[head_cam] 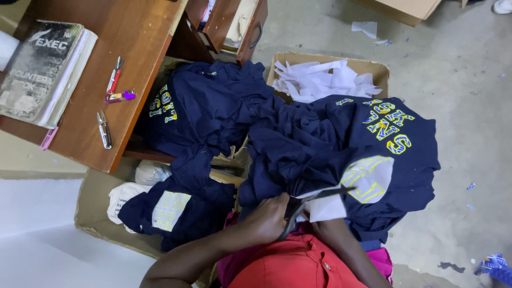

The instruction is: Trimming excess backing material from embroidered t-shirts using scissors at a garment finishing station.

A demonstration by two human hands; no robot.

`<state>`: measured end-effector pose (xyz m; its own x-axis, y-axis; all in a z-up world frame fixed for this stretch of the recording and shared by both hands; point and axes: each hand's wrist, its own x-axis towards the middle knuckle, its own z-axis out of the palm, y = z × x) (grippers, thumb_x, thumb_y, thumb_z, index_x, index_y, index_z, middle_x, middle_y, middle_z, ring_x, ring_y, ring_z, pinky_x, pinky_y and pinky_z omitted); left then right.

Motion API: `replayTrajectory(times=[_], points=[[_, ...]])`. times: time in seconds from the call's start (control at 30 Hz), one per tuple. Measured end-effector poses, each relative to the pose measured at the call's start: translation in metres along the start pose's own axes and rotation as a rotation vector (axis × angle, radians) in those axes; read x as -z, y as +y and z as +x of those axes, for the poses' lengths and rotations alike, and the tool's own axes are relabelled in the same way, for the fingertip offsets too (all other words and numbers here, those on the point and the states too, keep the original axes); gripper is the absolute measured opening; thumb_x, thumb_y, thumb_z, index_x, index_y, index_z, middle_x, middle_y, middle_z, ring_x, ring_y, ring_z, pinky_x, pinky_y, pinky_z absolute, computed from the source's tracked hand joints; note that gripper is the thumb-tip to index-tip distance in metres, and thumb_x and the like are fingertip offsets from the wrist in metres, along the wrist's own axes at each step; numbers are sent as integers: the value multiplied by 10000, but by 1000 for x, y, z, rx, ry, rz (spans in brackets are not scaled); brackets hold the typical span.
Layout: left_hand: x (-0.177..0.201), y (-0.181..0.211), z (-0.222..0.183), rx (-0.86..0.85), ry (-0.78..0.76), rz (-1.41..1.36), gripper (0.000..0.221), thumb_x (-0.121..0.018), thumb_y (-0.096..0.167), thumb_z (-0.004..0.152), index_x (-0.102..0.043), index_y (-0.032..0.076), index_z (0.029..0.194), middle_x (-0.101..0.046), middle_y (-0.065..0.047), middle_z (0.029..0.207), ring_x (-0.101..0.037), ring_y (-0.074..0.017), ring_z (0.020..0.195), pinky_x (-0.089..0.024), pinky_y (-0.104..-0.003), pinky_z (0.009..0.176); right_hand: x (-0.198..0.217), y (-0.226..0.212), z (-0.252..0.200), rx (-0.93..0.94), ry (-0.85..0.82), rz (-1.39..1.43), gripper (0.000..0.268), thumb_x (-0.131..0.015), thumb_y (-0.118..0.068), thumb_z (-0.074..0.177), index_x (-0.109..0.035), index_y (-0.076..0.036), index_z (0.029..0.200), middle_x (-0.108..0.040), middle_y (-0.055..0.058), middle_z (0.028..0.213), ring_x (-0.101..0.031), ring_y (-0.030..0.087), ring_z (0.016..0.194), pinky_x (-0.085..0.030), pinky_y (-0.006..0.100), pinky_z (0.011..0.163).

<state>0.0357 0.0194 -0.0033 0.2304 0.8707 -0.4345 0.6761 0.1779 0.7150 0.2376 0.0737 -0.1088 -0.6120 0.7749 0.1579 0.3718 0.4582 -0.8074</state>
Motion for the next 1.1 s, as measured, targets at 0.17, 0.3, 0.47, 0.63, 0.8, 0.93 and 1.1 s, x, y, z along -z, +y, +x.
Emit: replayTrajectory(times=[0.17,0.3,0.47,0.63,0.8,0.93,1.1], points=[[-2,-11,6,-86,51,100,269,-588,-83,814,-521,-26,1068,-697,-278,998,-683,-522,909,-527,-579,759,-1,7,-19,17,-25,-8,167,-638,-177,913,-679,-75,1040,-740,185,1032,-708,399,967,-534,462,846],[-7,-19,11,-206,173,128,108,-625,62,935,-533,9,956,-717,-266,856,-707,-488,727,-543,-557,625,0,14,-21,33,-17,-14,147,-644,-158,896,-672,-72,1011,-738,186,1009,-708,403,941,-535,461,823],[8,7,11,-34,208,-103,319,-729,242,929,-532,47,771,-742,-197,732,-749,-262,677,-450,-501,547,0,22,-28,65,-24,-27,109,-655,-122,861,-659,-66,954,-733,187,963,-710,409,890,-537,460,777],[10,21,59,-304,650,60,411,-683,315,987,-491,-21,1125,-614,-278,1042,-598,-500,963,-427,-554,834,5,29,-37,144,26,-2,195,-621,-176,941,-695,-91,1101,-768,144,1067,-752,371,946,-570,436,820],[0,-15,172,-337,987,247,937,-948,389,691,-471,-112,1324,-548,-265,1262,-522,-472,1252,-380,-536,1168,6,40,-67,-12,314,207,272,-596,-264,1003,-818,-111,1041,-838,20,982,-798,162,887,-599,302,810],[26,-74,183,-220,799,-66,247,-752,188,830,-607,100,1009,-680,-137,887,-648,-360,829,-483,-495,727,28,34,-70,-231,695,600,276,-671,-240,951,-749,15,882,-755,129,856,-706,209,703,-554,300,622],[130,-163,27,-40,619,-362,745,-861,409,732,-652,66,1359,-739,-79,1288,-702,-199,1105,-550,-337,926,48,59,-78,-336,824,551,245,-636,-200,991,-730,9,903,-713,104,830,-673,188,731,-511,292,649]])
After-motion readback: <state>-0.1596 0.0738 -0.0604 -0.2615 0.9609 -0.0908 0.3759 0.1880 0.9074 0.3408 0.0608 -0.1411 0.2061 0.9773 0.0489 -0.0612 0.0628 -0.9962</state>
